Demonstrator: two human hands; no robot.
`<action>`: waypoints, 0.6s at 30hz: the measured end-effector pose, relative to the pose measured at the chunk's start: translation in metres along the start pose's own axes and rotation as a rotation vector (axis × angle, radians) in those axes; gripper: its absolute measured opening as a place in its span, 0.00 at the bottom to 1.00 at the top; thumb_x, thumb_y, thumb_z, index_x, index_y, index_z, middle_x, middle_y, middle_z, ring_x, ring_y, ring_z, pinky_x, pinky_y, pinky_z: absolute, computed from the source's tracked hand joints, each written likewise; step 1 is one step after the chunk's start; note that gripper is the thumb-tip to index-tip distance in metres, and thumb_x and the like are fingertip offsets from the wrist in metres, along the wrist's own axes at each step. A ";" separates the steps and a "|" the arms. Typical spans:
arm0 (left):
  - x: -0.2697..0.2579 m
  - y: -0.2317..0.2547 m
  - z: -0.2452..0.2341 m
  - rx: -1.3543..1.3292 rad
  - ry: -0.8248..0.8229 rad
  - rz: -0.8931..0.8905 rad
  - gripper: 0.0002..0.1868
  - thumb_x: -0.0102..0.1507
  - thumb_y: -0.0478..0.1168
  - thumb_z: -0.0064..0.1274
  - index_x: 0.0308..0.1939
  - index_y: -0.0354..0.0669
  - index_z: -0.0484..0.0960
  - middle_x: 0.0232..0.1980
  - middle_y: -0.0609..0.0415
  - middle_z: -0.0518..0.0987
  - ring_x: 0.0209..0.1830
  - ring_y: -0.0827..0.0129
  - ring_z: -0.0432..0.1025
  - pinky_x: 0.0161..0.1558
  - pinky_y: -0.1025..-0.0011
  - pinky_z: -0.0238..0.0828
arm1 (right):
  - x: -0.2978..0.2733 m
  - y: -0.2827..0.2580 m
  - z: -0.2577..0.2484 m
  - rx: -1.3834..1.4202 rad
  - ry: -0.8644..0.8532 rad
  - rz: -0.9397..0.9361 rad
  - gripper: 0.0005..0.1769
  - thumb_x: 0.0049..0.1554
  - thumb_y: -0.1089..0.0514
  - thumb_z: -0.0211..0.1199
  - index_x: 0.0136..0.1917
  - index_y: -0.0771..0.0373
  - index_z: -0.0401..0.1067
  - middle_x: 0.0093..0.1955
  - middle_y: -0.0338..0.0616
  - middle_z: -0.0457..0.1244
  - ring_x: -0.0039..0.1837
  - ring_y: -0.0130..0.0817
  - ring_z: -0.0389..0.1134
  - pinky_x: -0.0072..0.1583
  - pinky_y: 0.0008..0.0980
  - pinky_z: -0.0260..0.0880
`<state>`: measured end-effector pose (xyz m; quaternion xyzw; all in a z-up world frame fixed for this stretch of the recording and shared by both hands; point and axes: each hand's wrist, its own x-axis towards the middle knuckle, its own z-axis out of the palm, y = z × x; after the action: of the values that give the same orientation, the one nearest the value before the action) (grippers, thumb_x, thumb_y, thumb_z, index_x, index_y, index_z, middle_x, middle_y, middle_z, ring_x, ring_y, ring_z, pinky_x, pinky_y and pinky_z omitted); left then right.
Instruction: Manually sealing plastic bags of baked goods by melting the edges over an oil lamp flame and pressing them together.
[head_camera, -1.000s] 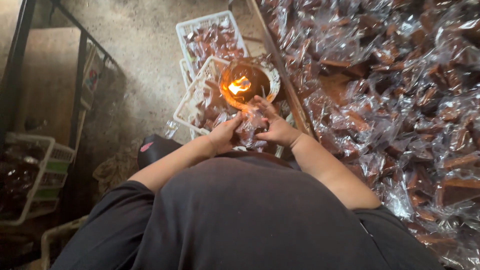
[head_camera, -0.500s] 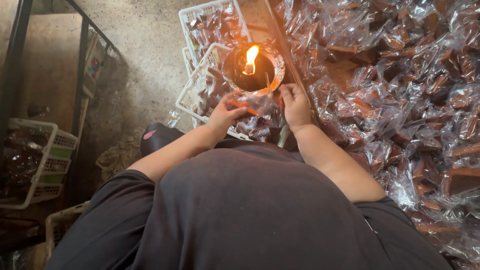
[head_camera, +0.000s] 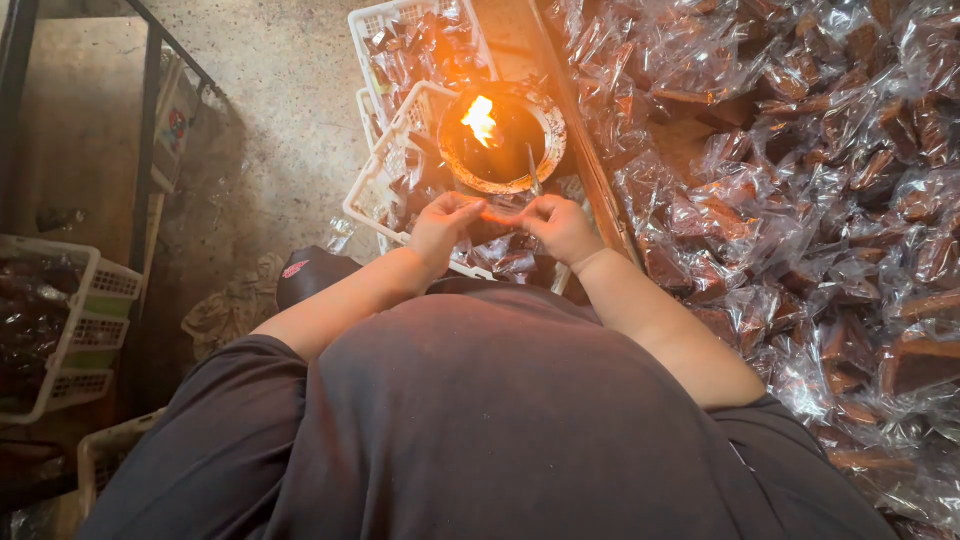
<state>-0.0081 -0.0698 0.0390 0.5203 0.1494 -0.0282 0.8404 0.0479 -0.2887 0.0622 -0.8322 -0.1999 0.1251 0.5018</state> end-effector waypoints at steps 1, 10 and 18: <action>0.011 -0.010 -0.009 0.012 0.054 0.046 0.10 0.59 0.40 0.69 0.33 0.43 0.81 0.30 0.52 0.82 0.26 0.71 0.78 0.26 0.78 0.76 | 0.005 0.007 -0.004 -0.054 0.048 0.023 0.08 0.51 0.46 0.77 0.41 0.47 0.82 0.37 0.34 0.68 0.42 0.28 0.69 0.50 0.28 0.70; -0.012 0.003 0.018 0.956 -0.362 0.229 0.34 0.58 0.48 0.67 0.65 0.53 0.70 0.50 0.40 0.84 0.56 0.45 0.77 0.60 0.51 0.72 | 0.000 -0.021 -0.002 0.137 -0.059 0.324 0.16 0.62 0.46 0.64 0.39 0.58 0.76 0.36 0.47 0.69 0.37 0.34 0.70 0.39 0.32 0.73; 0.018 -0.014 0.009 0.879 -0.355 0.011 0.23 0.57 0.54 0.68 0.53 0.56 0.80 0.43 0.51 0.85 0.47 0.60 0.80 0.51 0.64 0.75 | 0.017 -0.007 -0.016 0.834 0.293 0.297 0.10 0.66 0.46 0.59 0.46 0.52 0.71 0.45 0.37 0.69 0.45 0.27 0.73 0.46 0.23 0.78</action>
<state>0.0079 -0.0825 0.0258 0.8146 -0.0252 -0.1729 0.5530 0.0679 -0.2903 0.0754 -0.5880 0.0617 0.1465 0.7931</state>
